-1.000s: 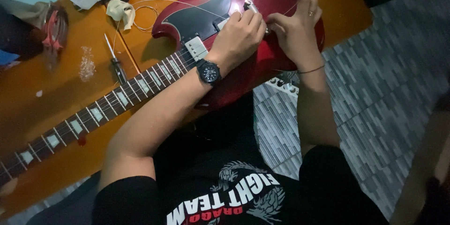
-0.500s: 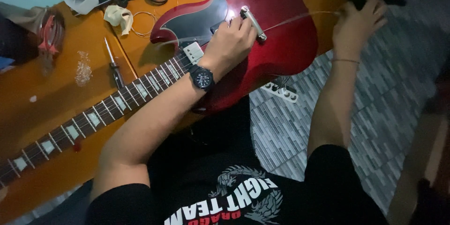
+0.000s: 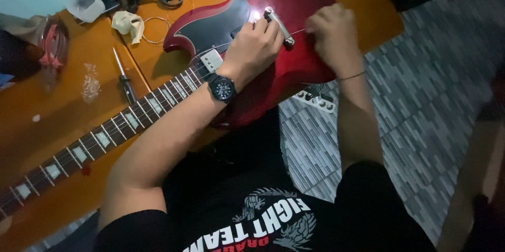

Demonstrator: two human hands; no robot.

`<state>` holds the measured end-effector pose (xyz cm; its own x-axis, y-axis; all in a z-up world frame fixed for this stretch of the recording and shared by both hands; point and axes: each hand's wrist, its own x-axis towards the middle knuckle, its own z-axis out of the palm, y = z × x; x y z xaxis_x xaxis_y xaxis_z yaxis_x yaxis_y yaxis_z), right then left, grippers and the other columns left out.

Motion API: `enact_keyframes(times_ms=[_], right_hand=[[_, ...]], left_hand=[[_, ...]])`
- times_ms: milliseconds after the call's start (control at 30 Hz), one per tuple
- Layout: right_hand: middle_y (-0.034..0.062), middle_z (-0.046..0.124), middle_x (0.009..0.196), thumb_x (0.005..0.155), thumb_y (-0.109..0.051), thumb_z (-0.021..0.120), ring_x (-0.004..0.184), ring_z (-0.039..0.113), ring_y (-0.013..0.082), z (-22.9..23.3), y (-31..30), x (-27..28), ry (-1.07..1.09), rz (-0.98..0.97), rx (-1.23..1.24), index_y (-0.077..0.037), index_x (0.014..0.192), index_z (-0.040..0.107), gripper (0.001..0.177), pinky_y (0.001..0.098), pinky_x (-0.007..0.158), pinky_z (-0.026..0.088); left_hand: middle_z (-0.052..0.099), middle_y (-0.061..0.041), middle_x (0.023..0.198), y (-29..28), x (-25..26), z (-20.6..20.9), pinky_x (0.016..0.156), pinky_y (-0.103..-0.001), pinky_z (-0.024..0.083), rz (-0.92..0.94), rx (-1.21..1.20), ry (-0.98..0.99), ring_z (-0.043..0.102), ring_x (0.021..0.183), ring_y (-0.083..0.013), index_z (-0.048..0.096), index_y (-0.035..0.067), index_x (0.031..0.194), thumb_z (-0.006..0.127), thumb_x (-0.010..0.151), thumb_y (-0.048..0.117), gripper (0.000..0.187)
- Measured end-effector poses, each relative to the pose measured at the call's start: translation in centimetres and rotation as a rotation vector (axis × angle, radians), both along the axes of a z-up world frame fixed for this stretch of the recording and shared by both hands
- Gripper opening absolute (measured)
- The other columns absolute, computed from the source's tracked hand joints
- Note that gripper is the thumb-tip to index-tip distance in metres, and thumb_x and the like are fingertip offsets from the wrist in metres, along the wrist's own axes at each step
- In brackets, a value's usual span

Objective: The person winds a guitar string onto the tuning peg at the headstock, then moves to the bridge to thread the string through the saddle. They pull the string taut and continue winding it at the headstock.

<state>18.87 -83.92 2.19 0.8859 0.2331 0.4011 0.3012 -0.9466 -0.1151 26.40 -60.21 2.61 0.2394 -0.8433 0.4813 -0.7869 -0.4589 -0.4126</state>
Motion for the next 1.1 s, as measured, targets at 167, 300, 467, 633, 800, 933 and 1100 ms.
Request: enact_keyframes(times_ms=[167,300,467,633,800,933,1100], right_hand=[[0.0074,0.067,0.11,0.092,0.003,0.067,0.104,0.056,0.0268,-3.4,-9.9,-2.3,-0.146,-0.433,-0.335,-0.013,0.115,0.073,0.029,0.039,0.086,0.044],[0.0087,0.073,0.1,0.1,-0.002,0.07,0.09,0.059,0.023,-2.1,-9.2,-2.9,-0.299,-0.483,-0.342,-0.009,0.108,0.08,0.014,0.0332,0.075,0.047],[0.0128,0.056,0.134,0.096,-0.004,0.073,0.13,0.044,0.0371,2.3,0.6,-2.1,0.139,-0.081,0.047,-0.011,0.128,0.069,0.033,0.0564,0.103,0.028],[0.0059,0.069,0.105,0.1,-0.007,0.072,0.098,0.057,0.0262,-0.4,2.7,0.6,0.006,-0.007,0.006,-0.008,0.101,0.073,0.003,0.0433,0.091,0.039],[0.0112,0.062,0.097,0.08,0.021,0.06,0.095,0.055,0.0306,-1.7,-2.1,0.2,-0.036,-0.052,-0.048,-0.004,0.092,0.066,0.029,0.0419,0.077,0.042],[0.0102,0.063,0.105,0.101,0.004,0.061,0.099,0.054,0.028,-1.0,-2.5,-1.0,0.016,-0.258,-0.083,-0.009,0.099,0.067,0.014,0.0417,0.087,0.044],[0.0149,0.063,0.105,0.099,0.007,0.062,0.097,0.057,0.0346,-0.1,0.3,-0.5,0.043,-0.063,0.011,-0.001,0.102,0.067,0.01,0.0465,0.081,0.045]], left_hand=[[0.065,-0.006,0.093,0.4,0.0,0.4,0.056,-0.029,0.052,0.02,0.015,0.1,0.066,0.077,-0.0191,0.065,0.014,0.098,0.055,0.104,0.018,0.012],[0.068,-0.006,0.094,-0.4,0.3,-0.4,0.054,-0.028,0.054,0.007,-0.001,0.068,0.067,0.075,-0.0198,0.069,0.011,0.101,0.062,0.1,0.012,0.007],[0.067,-0.004,0.091,-1.0,0.3,-0.4,0.046,-0.025,0.049,0.007,0.02,0.104,0.065,0.072,-0.0166,0.067,0.013,0.097,0.06,0.103,0.017,0.01],[0.062,-0.001,0.083,-0.7,0.3,-0.4,0.045,-0.026,0.044,-0.004,-0.049,0.03,0.058,0.064,-0.0145,0.064,0.016,0.089,0.059,0.097,0.011,0.011],[0.064,-0.002,0.083,0.0,0.6,-0.5,0.049,-0.028,0.046,0.02,-0.029,0.086,0.061,0.065,-0.0165,0.064,0.016,0.087,0.06,0.097,0.01,0.012],[0.07,-0.008,0.093,-0.6,0.4,-0.5,0.059,-0.031,0.055,-0.018,0.039,0.2,0.067,0.078,-0.0212,0.067,0.01,0.099,0.053,0.104,0.014,0.015],[0.072,-0.009,0.104,-0.9,-0.3,-0.2,0.072,-0.036,0.058,-0.038,0.071,0.227,0.069,0.091,-0.024,0.069,0.011,0.11,0.062,0.102,0.02,0.015]])
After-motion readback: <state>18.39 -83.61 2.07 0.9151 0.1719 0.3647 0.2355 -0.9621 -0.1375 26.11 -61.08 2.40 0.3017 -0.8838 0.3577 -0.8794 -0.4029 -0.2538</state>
